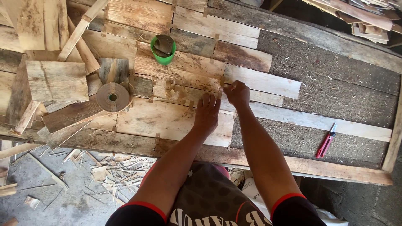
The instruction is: Cutting and trimming thin wood veneer sheets using a utility knife on a workbench.
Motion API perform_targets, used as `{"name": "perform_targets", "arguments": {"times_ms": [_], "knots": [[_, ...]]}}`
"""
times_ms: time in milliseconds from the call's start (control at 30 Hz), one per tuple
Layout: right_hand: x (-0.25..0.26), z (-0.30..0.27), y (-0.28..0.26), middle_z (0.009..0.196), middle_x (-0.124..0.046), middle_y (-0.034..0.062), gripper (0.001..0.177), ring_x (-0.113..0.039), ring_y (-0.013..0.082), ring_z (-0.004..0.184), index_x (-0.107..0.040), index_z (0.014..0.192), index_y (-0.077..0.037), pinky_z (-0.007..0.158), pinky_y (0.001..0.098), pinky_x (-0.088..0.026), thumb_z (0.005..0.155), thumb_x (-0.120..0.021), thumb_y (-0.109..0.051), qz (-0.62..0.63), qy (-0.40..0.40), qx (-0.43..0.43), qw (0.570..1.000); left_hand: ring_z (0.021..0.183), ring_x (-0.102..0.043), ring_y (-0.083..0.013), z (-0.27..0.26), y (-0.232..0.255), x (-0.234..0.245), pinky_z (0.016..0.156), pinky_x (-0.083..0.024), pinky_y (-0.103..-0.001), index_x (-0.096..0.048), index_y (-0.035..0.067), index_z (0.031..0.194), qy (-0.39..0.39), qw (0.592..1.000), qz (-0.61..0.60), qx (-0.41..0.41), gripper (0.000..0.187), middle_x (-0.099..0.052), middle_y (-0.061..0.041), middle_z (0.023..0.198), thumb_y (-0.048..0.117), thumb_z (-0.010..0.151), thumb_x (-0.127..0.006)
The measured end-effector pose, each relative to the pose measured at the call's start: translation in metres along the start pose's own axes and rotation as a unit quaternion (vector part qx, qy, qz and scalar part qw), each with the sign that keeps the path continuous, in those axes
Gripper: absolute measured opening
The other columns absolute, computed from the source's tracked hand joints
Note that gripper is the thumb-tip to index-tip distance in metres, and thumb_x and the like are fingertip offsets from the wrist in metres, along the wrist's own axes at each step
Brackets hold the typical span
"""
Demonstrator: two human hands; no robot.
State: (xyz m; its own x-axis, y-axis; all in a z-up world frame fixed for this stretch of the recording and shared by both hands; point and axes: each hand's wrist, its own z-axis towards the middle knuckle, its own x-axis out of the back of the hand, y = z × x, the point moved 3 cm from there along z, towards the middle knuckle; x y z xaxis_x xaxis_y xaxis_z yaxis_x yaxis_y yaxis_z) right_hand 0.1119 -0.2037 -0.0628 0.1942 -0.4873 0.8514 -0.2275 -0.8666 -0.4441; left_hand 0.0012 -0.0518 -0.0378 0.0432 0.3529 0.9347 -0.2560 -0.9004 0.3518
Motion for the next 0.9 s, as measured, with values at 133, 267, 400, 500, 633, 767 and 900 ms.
{"name": "perform_targets", "arguments": {"times_ms": [133,267,400,500,633,767,900], "knots": [[0.012,-0.007,-0.02,0.082,-0.074,0.0097,0.052,-0.072,0.0274,0.079,-0.069,0.079,-0.008,0.072,0.0437,-0.057,0.069,-0.094,-0.052,-0.028,-0.001,-0.025,0.999,0.137,-0.038,-0.0442,-0.001,0.0,0.001,0.113,-0.036,-0.058,-0.047,-0.002,0.147,0.008,1.0,-0.008,0.0,0.067,-0.043,-0.024,0.141,0.011,0.083,-0.064],[0.007,-0.006,-0.013,0.081,-0.074,0.0084,0.05,-0.073,0.0268,0.08,-0.069,0.081,-0.01,0.073,0.0433,-0.058,0.07,-0.092,-0.053,-0.024,-0.006,-0.061,0.998,0.136,-0.039,-0.0433,-0.001,0.0,0.003,0.113,-0.036,-0.057,-0.047,-0.001,0.146,0.018,1.0,-0.013,-0.001,0.067,-0.044,-0.023,0.14,0.01,0.083,-0.064],[-0.002,-0.004,-0.001,0.081,-0.075,0.007,0.041,-0.074,0.0269,0.082,-0.071,0.08,-0.011,0.076,0.0427,-0.058,0.077,-0.088,-0.048,-0.001,0.033,-0.037,0.999,0.135,-0.039,-0.0429,-0.001,0.002,0.01,0.113,-0.036,-0.056,-0.039,-0.003,0.154,0.005,1.0,0.004,-0.002,0.076,-0.043,-0.024,0.139,0.011,0.083,-0.064],[0.01,-0.021,-0.018,0.08,-0.073,0.0086,0.049,-0.071,0.0292,0.081,-0.066,0.082,-0.009,0.073,0.0457,-0.057,0.073,-0.09,-0.051,-0.017,0.021,-0.06,0.998,0.135,-0.038,-0.0426,0.0,0.002,0.014,0.113,-0.036,-0.055,-0.035,-0.002,0.157,0.003,1.0,0.003,-0.002,0.082,-0.043,-0.023,0.14,0.012,0.082,-0.064],[-0.001,-0.024,-0.01,0.085,-0.072,0.009,0.046,-0.07,0.031,0.082,-0.063,0.086,-0.008,0.074,0.0479,-0.055,0.079,-0.087,-0.047,-0.011,0.055,0.01,0.998,0.136,-0.037,-0.042,-0.001,0.001,0.013,0.113,-0.034,-0.054,-0.035,0.0,0.157,-0.01,1.0,0.006,0.002,0.082,-0.043,-0.023,0.142,0.013,0.081,-0.064],[-0.001,-0.037,-0.011,0.091,-0.066,0.0122,0.045,-0.065,0.0349,0.084,-0.058,0.095,-0.008,0.072,0.0496,-0.052,0.083,-0.086,-0.041,-0.003,0.086,0.104,0.991,0.139,-0.036,-0.0413,-0.001,0.003,0.014,0.115,-0.033,-0.054,-0.038,0.0,0.154,-0.034,0.999,0.007,0.004,0.079,-0.043,-0.022,0.143,0.015,0.081,-0.065],[-0.001,-0.048,-0.016,0.094,-0.06,0.0136,0.044,-0.062,0.0377,0.086,-0.054,0.101,-0.007,0.07,0.0514,-0.052,0.086,-0.084,-0.035,0.016,0.087,0.148,0.985,0.139,-0.036,-0.0398,-0.006,-0.002,0.027,0.117,-0.032,-0.052,-0.041,0.001,0.151,-0.021,0.999,-0.025,-0.005,0.079,-0.043,-0.021,0.144,0.016,0.078,-0.068]]}}
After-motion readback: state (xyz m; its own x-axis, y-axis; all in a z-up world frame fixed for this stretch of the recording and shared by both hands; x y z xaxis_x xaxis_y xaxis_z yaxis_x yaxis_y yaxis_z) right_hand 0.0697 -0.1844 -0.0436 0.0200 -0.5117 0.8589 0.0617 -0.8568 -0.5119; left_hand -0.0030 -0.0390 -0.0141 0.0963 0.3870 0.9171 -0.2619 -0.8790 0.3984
